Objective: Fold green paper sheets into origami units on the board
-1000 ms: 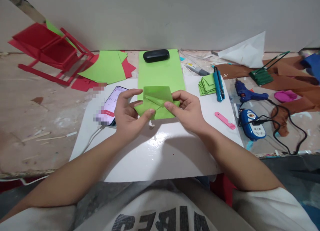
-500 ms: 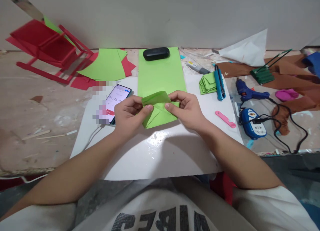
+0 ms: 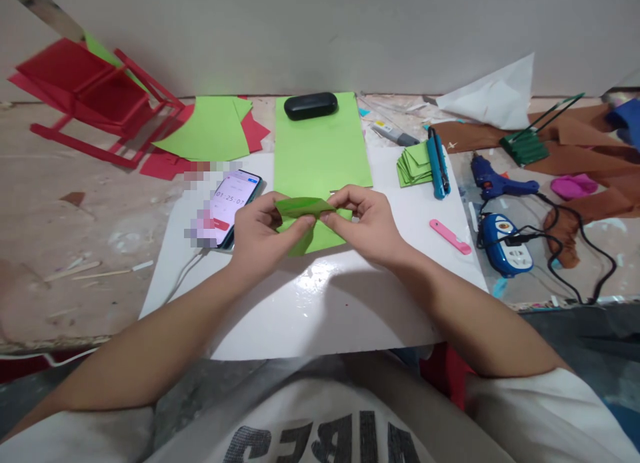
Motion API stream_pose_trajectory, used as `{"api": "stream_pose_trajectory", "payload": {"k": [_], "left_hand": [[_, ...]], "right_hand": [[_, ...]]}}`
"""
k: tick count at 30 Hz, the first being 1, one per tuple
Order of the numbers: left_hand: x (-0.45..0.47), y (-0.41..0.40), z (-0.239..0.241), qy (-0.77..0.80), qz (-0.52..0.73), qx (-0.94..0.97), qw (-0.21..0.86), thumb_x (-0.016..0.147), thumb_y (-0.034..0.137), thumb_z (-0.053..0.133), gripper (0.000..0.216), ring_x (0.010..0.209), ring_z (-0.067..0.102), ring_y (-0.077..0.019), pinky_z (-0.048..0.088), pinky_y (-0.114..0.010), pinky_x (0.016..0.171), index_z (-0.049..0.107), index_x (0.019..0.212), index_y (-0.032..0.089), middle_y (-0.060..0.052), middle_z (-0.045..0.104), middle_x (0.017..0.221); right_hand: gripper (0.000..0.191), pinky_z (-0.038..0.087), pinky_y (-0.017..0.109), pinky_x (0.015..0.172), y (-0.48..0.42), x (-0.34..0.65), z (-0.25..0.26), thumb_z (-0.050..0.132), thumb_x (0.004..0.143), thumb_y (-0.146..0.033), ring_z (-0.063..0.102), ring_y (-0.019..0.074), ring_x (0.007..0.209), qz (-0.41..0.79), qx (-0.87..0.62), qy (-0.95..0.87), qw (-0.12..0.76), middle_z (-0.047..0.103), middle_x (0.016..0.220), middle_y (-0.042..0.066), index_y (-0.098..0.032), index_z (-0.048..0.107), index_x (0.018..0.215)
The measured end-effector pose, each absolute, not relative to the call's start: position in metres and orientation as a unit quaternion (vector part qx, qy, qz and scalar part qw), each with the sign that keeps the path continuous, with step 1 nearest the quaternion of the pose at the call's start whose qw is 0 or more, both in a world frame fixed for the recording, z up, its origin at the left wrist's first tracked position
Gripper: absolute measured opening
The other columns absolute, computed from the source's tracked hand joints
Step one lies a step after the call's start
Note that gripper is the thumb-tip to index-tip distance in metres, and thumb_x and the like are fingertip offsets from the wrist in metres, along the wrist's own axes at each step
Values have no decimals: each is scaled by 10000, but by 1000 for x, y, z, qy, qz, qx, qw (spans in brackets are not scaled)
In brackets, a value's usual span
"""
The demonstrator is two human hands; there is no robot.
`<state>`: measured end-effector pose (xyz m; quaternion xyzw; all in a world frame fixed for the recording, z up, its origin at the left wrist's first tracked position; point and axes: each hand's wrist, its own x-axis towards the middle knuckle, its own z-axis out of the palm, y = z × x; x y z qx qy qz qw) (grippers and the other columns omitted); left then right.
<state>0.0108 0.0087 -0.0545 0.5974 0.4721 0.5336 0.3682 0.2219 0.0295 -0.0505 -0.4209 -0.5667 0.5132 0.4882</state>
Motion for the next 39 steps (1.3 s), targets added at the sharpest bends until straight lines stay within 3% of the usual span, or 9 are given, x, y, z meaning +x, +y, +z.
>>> {"api": "stream_pose_trajectory", "payload": {"k": [3, 9, 14, 16, 21, 29, 36, 39], "left_hand": [[11, 8, -56, 480, 534, 598, 355, 858, 341, 985, 255, 605, 561, -132, 434, -281, 570, 759, 809, 235, 30, 685, 669], [11, 11, -59, 450, 553, 569, 410, 932, 491, 991, 284, 741, 750, -197, 611, -338, 650, 836, 941, 253, -36, 827, 849], [12, 9, -54, 441, 557, 570, 413, 929, 378, 959, 155, 641, 702, -162, 561, -295, 567, 901, 964, 239, -35, 817, 780], [13, 8, -52, 427, 573, 575, 399, 902, 285, 910, 69, 587, 658, -132, 507, -263, 528, 927, 949, 237, -23, 806, 746], [12, 5, -46, 415, 586, 590, 368, 848, 181, 788, 181, 488, 531, -100, 383, -254, 473, 950, 865, 259, 9, 726, 627], [9, 9, -45, 374, 589, 621, 357, 891, 132, 746, 295, 543, 579, -124, 425, -287, 543, 992, 907, 297, 4, 725, 614], [7, 11, -54, 406, 604, 593, 344, 878, 128, 723, 291, 497, 504, -106, 339, -272, 493, 980, 886, 265, 8, 720, 599], [5, 11, -58, 426, 605, 577, 345, 887, 139, 723, 262, 514, 508, -111, 342, -271, 497, 954, 848, 258, 3, 724, 624]], "right_hand": [[492, 583, 368, 738, 31, 222, -52, 1116, 747, -602, 724, 215, 817, 530, -418, -560, 480, 825, 876, 32, -247, 791, 847], [542, 640, 413, 807, 36, 226, -51, 1123, 733, -667, 728, 230, 858, 534, -429, -535, 495, 814, 912, 39, -260, 797, 882], [580, 663, 403, 820, 38, 226, -49, 1119, 712, -722, 738, 225, 862, 566, -404, -518, 498, 796, 904, 32, -267, 795, 871], [563, 639, 371, 782, 39, 228, -51, 1124, 718, -693, 709, 201, 824, 580, -391, -514, 497, 781, 905, 20, -266, 793, 877], [454, 548, 336, 716, 41, 233, -59, 1039, 870, -641, 594, 169, 733, 577, -399, -522, 484, 702, 851, -3, -272, 774, 883], [448, 484, 305, 686, 40, 229, -54, 1061, 830, -555, 584, 161, 740, 611, -381, -493, 488, 702, 857, -7, -263, 722, 858], [93, 341, 279, 629, 40, 228, -55, 857, 874, -250, 496, 129, 675, 552, -363, -536, 525, 659, 766, -17, -239, 771, 840], [46, 305, 282, 595, 37, 228, -52, 773, 854, -199, 440, 116, 624, 515, -370, -564, 530, 634, 725, -22, -232, 797, 831]]}}
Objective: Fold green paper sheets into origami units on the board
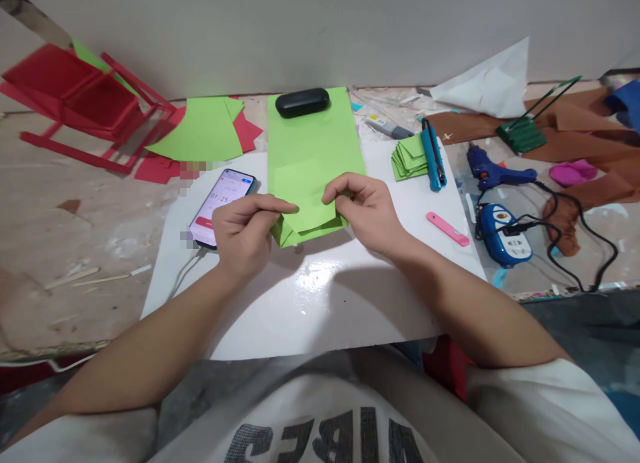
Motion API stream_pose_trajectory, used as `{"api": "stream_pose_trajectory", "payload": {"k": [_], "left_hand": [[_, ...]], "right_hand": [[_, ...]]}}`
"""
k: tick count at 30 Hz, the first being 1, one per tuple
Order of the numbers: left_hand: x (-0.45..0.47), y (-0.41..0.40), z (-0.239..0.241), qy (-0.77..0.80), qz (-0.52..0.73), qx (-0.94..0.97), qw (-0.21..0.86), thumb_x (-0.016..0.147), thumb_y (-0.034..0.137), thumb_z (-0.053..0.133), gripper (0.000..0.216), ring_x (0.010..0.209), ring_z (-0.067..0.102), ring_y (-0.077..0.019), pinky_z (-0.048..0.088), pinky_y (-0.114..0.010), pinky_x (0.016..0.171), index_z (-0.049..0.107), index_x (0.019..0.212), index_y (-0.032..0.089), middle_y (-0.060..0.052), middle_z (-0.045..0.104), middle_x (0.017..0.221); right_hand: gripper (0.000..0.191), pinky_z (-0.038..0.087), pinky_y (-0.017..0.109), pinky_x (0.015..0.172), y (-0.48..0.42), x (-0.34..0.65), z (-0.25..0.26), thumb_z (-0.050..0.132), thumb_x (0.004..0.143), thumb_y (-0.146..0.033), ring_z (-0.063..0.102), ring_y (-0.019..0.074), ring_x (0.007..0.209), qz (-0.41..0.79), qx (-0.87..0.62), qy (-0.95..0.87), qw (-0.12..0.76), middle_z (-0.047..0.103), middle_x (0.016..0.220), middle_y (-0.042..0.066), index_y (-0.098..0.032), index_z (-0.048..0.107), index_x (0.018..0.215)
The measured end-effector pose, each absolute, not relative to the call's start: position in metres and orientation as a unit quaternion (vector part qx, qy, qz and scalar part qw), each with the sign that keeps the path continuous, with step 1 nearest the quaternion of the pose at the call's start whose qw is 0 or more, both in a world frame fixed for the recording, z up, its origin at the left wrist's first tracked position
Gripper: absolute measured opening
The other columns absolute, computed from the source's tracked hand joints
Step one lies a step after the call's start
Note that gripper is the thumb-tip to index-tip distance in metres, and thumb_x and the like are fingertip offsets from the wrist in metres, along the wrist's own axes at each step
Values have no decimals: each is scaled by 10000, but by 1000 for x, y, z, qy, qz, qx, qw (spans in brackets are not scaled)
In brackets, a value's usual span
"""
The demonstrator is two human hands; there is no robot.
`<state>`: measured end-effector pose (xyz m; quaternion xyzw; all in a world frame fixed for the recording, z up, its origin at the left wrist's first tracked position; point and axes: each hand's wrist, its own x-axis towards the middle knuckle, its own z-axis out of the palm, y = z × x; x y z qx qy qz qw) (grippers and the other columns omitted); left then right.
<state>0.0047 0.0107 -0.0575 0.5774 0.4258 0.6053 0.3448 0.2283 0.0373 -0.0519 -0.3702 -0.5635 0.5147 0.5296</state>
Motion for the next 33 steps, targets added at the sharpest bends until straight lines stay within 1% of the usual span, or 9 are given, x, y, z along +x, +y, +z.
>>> {"api": "stream_pose_trajectory", "payload": {"k": [5, 8, 10, 13, 15, 17, 20, 25, 33], "left_hand": [[4, 13, -59, 415, 581, 600, 360, 960, 307, 866, 117, 601, 611, -132, 453, -270, 549, 877, 884, 219, -22, 747, 719], [5, 15, -62, 437, 584, 592, 341, 879, 480, 1024, 360, 715, 715, -148, 532, -251, 595, 778, 957, 229, -18, 771, 841], [5, 16, -66, 458, 583, 573, 349, 847, 551, 1056, 515, 721, 731, -143, 548, -238, 586, 739, 1127, 257, 7, 759, 890], [5, 16, -68, 483, 562, 554, 379, 865, 581, 1036, 718, 707, 765, -163, 600, -258, 596, 670, 1406, 283, 23, 769, 905], [5, 14, -66, 496, 552, 543, 393, 848, 563, 1039, 783, 747, 812, -201, 648, -287, 620, 671, 1469, 259, -1, 813, 913], [7, 11, -61, 504, 544, 535, 405, 828, 527, 1045, 739, 792, 843, -240, 676, -311, 617, 733, 1428, 228, -43, 864, 940], [10, 7, -52, 507, 533, 546, 400, 826, 460, 1033, 512, 820, 850, -261, 677, -324, 577, 846, 1232, 209, -87, 907, 998], [10, 5, -48, 512, 530, 576, 352, 878, 425, 965, 226, 733, 781, -198, 632, -292, 576, 878, 927, 222, -56, 873, 875], [8, 6, -47, 534, 493, 630, 272, 928, 582, 925, 427, 625, 654, -161, 514, -270, 532, 763, 751, 229, -19, 758, 694]], "right_hand": [[94, 374, 289, 593, 35, 229, -51, 734, 852, -208, 476, 118, 621, 473, -378, -594, 530, 673, 741, -11, -225, 826, 837], [129, 451, 305, 620, 34, 229, -53, 728, 874, -221, 553, 140, 659, 443, -390, -611, 527, 723, 780, 7, -233, 852, 843], [162, 517, 327, 668, 34, 230, -54, 721, 898, -212, 616, 161, 700, 418, -379, -632, 531, 757, 806, 15, -247, 866, 834], [190, 595, 370, 790, 33, 232, -56, 737, 931, -200, 722, 201, 810, 367, -354, -663, 547, 798, 837, 20, -272, 873, 819], [152, 627, 406, 893, 32, 233, -57, 790, 951, -233, 765, 229, 898, 335, -359, -672, 555, 811, 859, 26, -274, 859, 822], [141, 634, 418, 929, 32, 233, -59, 859, 963, -293, 763, 232, 907, 317, -379, -667, 557, 800, 866, 25, -266, 820, 830], [227, 617, 362, 836, 34, 231, -65, 952, 931, -369, 716, 190, 840, 315, -401, -643, 572, 761, 897, -2, -264, 752, 903], [447, 653, 330, 869, 39, 227, -72, 1038, 873, -502, 734, 167, 904, 346, -392, -613, 593, 726, 1029, -25, -290, 703, 1080], [519, 693, 341, 854, 39, 227, -72, 1091, 846, -596, 773, 182, 909, 387, -378, -607, 582, 780, 1076, -2, -287, 799, 1144]]}}
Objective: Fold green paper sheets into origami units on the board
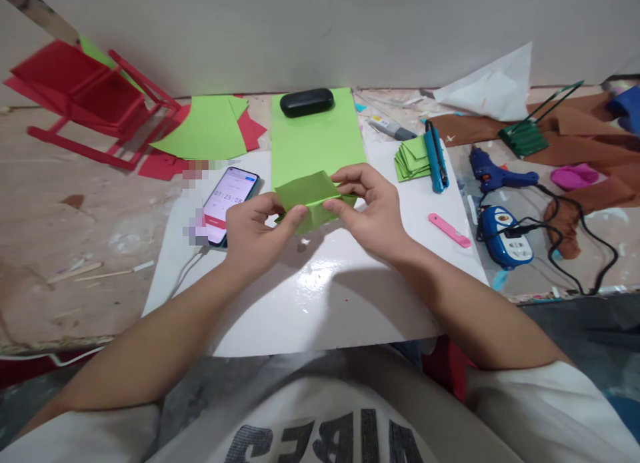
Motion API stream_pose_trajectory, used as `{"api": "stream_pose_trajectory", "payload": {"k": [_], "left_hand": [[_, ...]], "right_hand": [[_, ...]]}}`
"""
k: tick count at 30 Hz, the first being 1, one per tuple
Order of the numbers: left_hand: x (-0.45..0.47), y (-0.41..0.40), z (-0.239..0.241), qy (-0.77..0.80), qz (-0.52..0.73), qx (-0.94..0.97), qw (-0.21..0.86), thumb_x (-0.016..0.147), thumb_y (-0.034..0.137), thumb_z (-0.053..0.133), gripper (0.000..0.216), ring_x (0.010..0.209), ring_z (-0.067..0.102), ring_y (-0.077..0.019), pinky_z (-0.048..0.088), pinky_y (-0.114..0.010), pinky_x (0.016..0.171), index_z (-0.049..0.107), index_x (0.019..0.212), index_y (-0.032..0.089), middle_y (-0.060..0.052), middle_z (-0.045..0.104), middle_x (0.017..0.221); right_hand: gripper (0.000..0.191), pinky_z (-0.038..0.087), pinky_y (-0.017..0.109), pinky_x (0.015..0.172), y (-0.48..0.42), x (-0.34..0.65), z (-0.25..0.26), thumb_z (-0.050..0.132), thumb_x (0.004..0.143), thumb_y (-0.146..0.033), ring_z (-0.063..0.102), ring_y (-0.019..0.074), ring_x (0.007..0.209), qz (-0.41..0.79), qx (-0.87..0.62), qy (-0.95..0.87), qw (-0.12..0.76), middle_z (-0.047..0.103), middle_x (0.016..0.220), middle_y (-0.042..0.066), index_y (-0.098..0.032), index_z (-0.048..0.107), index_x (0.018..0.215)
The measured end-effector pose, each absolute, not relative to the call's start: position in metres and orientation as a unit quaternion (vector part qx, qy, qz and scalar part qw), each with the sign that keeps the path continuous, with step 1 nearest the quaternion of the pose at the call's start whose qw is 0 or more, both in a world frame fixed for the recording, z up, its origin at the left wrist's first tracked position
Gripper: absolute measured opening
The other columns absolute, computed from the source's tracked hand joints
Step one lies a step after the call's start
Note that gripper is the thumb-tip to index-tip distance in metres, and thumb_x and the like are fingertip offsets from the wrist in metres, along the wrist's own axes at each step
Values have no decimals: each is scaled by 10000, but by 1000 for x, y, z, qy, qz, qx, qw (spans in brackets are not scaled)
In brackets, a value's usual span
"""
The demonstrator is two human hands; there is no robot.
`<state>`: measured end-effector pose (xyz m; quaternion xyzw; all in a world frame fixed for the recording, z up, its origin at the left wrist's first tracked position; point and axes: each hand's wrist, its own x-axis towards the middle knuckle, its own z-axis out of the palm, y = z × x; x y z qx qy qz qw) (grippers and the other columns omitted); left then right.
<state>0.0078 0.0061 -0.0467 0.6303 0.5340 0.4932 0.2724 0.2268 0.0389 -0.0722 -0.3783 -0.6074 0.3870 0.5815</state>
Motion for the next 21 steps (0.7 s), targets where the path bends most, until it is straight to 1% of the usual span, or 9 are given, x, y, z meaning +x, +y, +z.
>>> {"api": "stream_pose_trajectory", "payload": {"k": [3, 5, 10, 15, 18, 20, 21], "left_hand": [[8, 7, -48, 528, 484, 632, 295, 919, 607, 939, 399, 658, 679, -176, 527, -288, 556, 842, 817, 234, -24, 793, 725], [8, 7, -51, 516, 480, 635, 315, 923, 611, 951, 392, 652, 683, -186, 517, -303, 554, 871, 836, 238, -32, 810, 737], [7, 6, -53, 494, 489, 641, 325, 954, 545, 939, 354, 620, 659, -182, 466, -307, 538, 874, 784, 242, -34, 806, 710], [7, 4, -48, 478, 482, 662, 319, 960, 530, 926, 356, 661, 692, -191, 504, -310, 576, 865, 777, 230, -38, 824, 733], [7, 6, -47, 493, 484, 646, 325, 919, 561, 968, 337, 709, 734, -207, 564, -317, 612, 906, 867, 234, -53, 863, 802], [6, 9, -47, 498, 487, 629, 345, 857, 584, 1022, 377, 752, 768, -219, 609, -324, 644, 934, 971, 236, -66, 888, 867], [6, 10, -47, 495, 484, 626, 358, 840, 588, 1036, 397, 761, 776, -223, 618, -325, 649, 937, 988, 233, -71, 892, 881]], "right_hand": [[573, 702, 370, 884, 37, 226, -72, 1112, 793, -663, 785, 204, 921, 403, -385, -603, 571, 808, 1037, 8, -278, 819, 1099], [571, 698, 380, 891, 36, 226, -70, 1122, 771, -675, 788, 212, 913, 414, -386, -604, 561, 823, 998, 14, -268, 832, 1047], [542, 692, 397, 879, 33, 226, -60, 1141, 733, -662, 801, 234, 893, 457, -386, -597, 535, 861, 942, 43, -245, 858, 931], [457, 708, 431, 894, 30, 227, -52, 1138, 751, -622, 820, 261, 905, 478, -391, -606, 502, 900, 952, 56, -258, 915, 912], [393, 701, 419, 858, 29, 227, -50, 1138, 766, -566, 823, 258, 883, 480, -391, -602, 504, 905, 930, 51, -258, 931, 895], [351, 687, 400, 819, 29, 227, -50, 1141, 767, -510, 816, 246, 852, 481, -389, -599, 508, 904, 913, 46, -254, 936, 891], [332, 682, 394, 812, 29, 227, -50, 1142, 766, -483, 814, 240, 843, 483, -388, -597, 510, 904, 910, 44, -252, 937, 889]]}}
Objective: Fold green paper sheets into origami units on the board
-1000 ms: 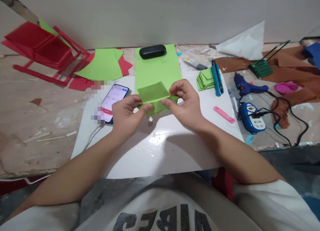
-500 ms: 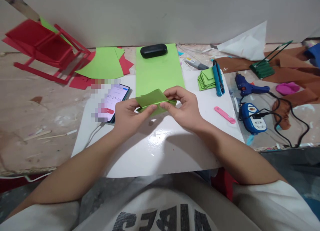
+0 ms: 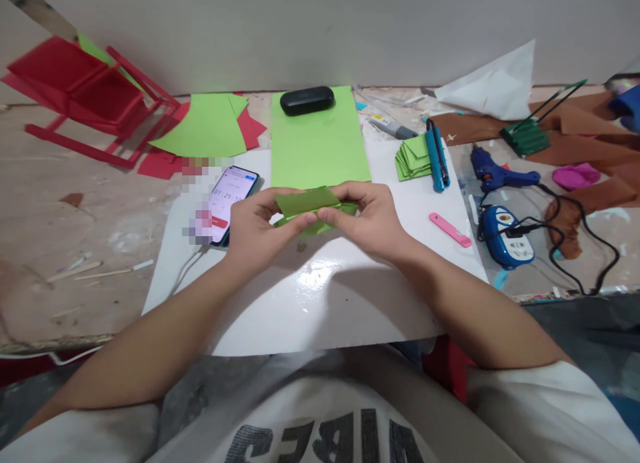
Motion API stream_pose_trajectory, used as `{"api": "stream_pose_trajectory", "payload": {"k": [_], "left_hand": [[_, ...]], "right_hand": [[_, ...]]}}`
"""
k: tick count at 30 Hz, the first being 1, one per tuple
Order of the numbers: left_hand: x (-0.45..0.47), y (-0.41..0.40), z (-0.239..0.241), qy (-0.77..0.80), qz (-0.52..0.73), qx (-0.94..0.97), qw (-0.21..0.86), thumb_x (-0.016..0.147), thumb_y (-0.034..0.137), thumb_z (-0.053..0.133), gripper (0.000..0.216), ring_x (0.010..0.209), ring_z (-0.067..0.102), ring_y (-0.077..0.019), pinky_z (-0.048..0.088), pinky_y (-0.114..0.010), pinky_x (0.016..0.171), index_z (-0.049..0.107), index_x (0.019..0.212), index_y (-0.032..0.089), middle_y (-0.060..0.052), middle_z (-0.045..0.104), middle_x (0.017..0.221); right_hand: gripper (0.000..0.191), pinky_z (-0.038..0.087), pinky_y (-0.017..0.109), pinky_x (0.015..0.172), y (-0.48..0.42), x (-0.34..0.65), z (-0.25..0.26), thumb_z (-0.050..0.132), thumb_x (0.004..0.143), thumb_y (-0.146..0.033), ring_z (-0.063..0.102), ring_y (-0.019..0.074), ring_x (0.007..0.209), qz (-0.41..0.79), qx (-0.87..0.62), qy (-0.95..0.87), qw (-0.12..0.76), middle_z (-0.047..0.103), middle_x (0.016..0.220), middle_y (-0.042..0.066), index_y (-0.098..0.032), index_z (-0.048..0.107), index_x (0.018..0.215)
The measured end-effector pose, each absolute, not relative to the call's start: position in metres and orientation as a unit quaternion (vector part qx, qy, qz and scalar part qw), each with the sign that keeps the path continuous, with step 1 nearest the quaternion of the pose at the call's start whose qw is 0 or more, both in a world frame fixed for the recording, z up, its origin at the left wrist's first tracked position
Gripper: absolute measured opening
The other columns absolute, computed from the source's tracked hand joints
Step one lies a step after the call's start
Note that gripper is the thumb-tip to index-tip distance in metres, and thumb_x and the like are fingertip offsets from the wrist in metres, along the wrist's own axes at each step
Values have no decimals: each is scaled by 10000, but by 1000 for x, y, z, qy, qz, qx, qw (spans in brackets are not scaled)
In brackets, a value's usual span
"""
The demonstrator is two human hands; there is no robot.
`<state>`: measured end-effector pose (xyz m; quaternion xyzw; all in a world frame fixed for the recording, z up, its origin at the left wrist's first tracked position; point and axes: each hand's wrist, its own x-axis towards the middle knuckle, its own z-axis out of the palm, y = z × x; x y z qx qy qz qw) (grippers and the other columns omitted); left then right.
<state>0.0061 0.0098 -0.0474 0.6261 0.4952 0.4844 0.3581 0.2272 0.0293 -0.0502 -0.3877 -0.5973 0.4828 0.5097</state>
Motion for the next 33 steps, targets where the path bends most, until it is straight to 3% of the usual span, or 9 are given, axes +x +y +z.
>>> {"api": "stream_pose_trajectory", "payload": {"k": [4, 11, 16, 21, 24, 26, 29, 31, 33], "left_hand": [[3, 12, -46, 470, 451, 664, 367, 933, 545, 956, 334, 697, 735, -209, 553, -318, 601, 894, 860, 224, -65, 859, 806], [-6, 17, -37, 453, 412, 714, 340, 1031, 540, 842, 423, 613, 655, -188, 442, -307, 539, 777, 739, 241, -31, 765, 671], [-13, 25, -35, 424, 387, 743, 343, 1055, 586, 799, 551, 513, 502, -153, 339, -306, 484, 606, 659, 254, 9, 573, 558], [-19, 30, -35, 410, 367, 751, 365, 1032, 490, 795, 502, 495, 410, -140, 287, -304, 468, 528, 673, 265, 27, 469, 559], [-21, 31, -35, 410, 375, 741, 377, 1003, 436, 816, 337, 491, 412, -133, 302, -295, 464, 636, 773, 267, 35, 482, 591], [-21, 30, -36, 415, 387, 729, 384, 999, 433, 827, 170, 483, 444, -134, 344, -290, 462, 769, 987, 274, 44, 518, 619], [-22, 29, -42, 427, 406, 708, 390, 985, 458, 866, 404, 487, 487, -138, 404, -297, 478, 794, 1349, 297, 50, 570, 686], [-22, 29, -47, 444, 426, 690, 383, 963, 479, 907, 519, 539, 547, -154, 452, -313, 521, 765, 1434, 315, 35, 609, 757], [-21, 29, -54, 470, 458, 676, 335, 930, 513, 951, 586, 712, 678, -213, 546, -352, 636, 743, 1442, 318, -5, 679, 881]], "right_hand": [[310, 683, 382, 805, 30, 228, -50, 1138, 757, -435, 807, 227, 822, 501, -387, -594, 497, 887, 879, 39, -235, 923, 857], [382, 711, 386, 781, 36, 231, -51, 1138, 752, -530, 823, 239, 829, 520, -384, -572, 506, 868, 845, 42, -239, 912, 856], [446, 728, 384, 755, 44, 238, -47, 1154, 716, -576, 840, 253, 826, 536, -384, -562, 499, 864, 831, 48, -230, 911, 859], [457, 739, 384, 783, 49, 245, -42, 1160, 709, -557, 853, 258, 857, 554, -374, -568, 480, 868, 845, 54, -215, 920, 895], [455, 729, 366, 773, 49, 247, -40, 1161, 708, -540, 841, 241, 833, 571, -366, -566, 467, 860, 832, 49, -211, 916, 904], [444, 710, 348, 739, 50, 249, -39, 1165, 701, -517, 814, 220, 787, 577, -374, -563, 457, 855, 820, 42, -212, 911, 900], [440, 652, 319, 667, 50, 250, -38, 1184, 663, -465, 746, 185, 707, 577, -397, -565, 437, 825, 780, 26, -207, 884, 857], [459, 608, 308, 635, 50, 249, -40, 1192, 638, -446, 703, 171, 681, 579, -403, -571, 419, 787, 747, 16, -200, 844, 808], [474, 587, 310, 639, 50, 245, -44, 1179, 653, -452, 685, 168, 689, 574, -405, -575, 419, 763, 747, 14, -197, 800, 779]]}}
